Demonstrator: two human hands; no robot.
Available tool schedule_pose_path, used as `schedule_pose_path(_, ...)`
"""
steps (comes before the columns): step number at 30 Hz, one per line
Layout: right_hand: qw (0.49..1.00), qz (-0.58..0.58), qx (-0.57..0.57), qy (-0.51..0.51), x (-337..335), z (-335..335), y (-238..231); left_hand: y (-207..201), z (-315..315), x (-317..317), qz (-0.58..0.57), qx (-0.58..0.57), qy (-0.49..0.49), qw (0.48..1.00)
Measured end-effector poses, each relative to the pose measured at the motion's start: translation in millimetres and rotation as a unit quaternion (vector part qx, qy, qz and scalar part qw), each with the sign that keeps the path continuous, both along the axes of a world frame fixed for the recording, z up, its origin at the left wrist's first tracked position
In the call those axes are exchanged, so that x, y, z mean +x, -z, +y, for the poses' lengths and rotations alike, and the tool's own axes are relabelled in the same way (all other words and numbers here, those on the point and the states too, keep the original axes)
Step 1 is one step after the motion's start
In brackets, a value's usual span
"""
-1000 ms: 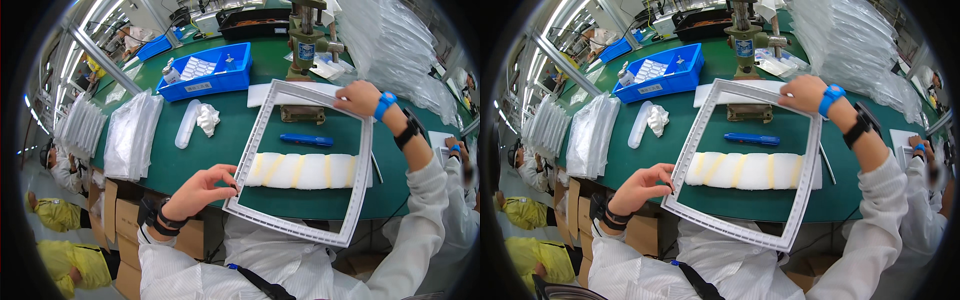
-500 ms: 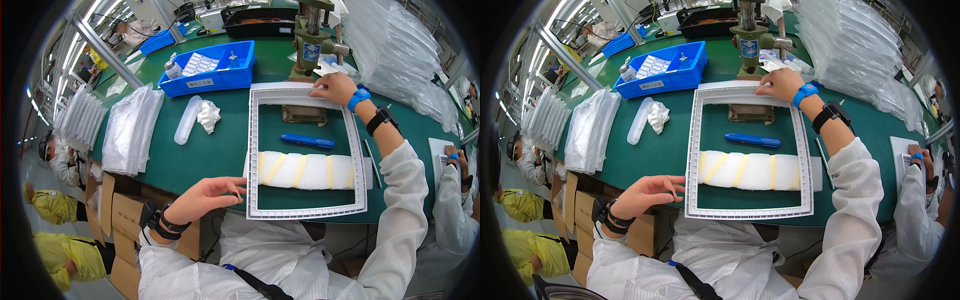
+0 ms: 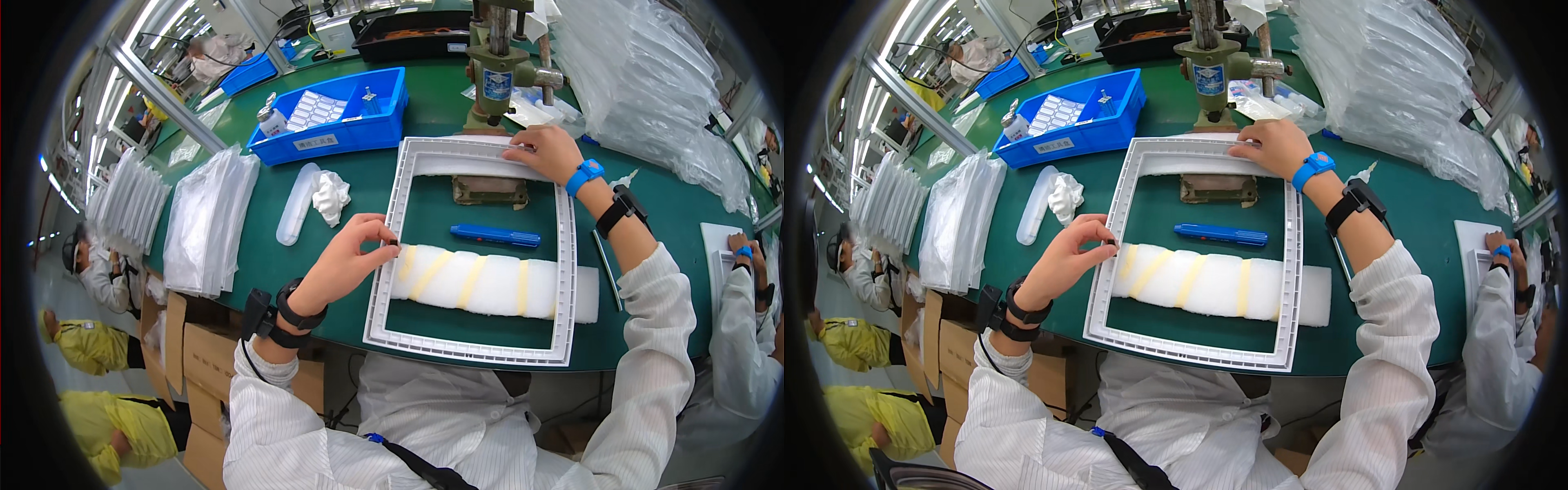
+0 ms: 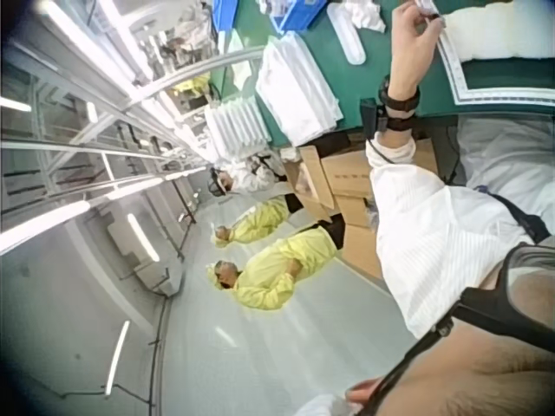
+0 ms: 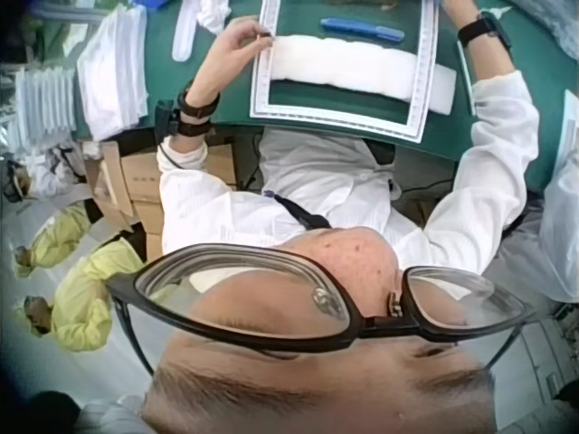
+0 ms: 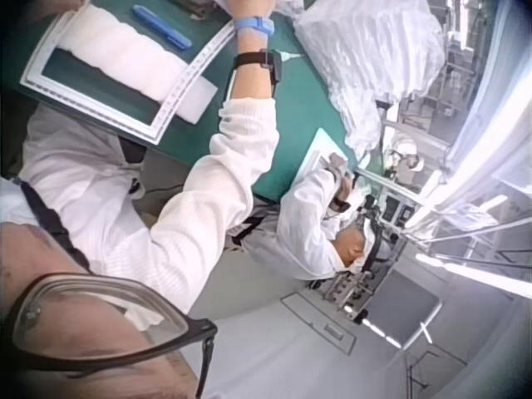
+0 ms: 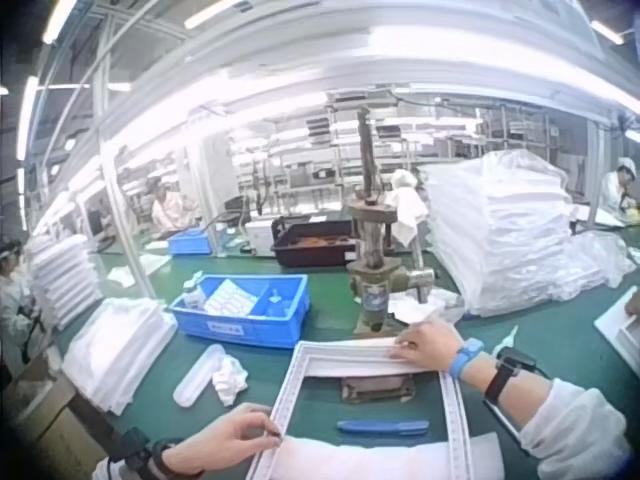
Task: Assembling a white plastic frame by inserting small components, applying adhesive, and using a hand-press tool in a factory environment.
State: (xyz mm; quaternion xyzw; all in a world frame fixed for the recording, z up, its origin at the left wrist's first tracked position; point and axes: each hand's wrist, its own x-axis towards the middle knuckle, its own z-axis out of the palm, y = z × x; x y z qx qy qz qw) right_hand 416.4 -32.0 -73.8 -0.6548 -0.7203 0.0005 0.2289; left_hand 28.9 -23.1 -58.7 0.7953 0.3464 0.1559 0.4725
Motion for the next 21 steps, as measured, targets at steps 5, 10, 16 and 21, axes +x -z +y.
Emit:
schedule_pose_path(5, 1.000, 0.005, -0.007, -0.013, -0.2, 1.3, -2.2, -6.7, -8.7, 0.3, 0.029, -0.011, -0.002, 1.000)
schedule_pose_path(10, 0.998, 0.011, -0.005, -0.065, 11.6, -0.6, -8.1, -14.9, 6.3, 7.2, 0.015, 0.132, 0.019, 0.991)
schedule_pose_path(16, 0.982, -0.034, -0.132, 0.129, 86.1, -12.7, -77.7, -17.1, 85.6, 115.8, -0.113, 0.221, 0.062, 0.967)
schedule_pose_path(21, 0.988, 0.024, 0.056, 0.140, 110.4, 42.2, -139.7, 12.0, 122.4, 168.9, -0.120, 0.174, 0.054, 0.976)
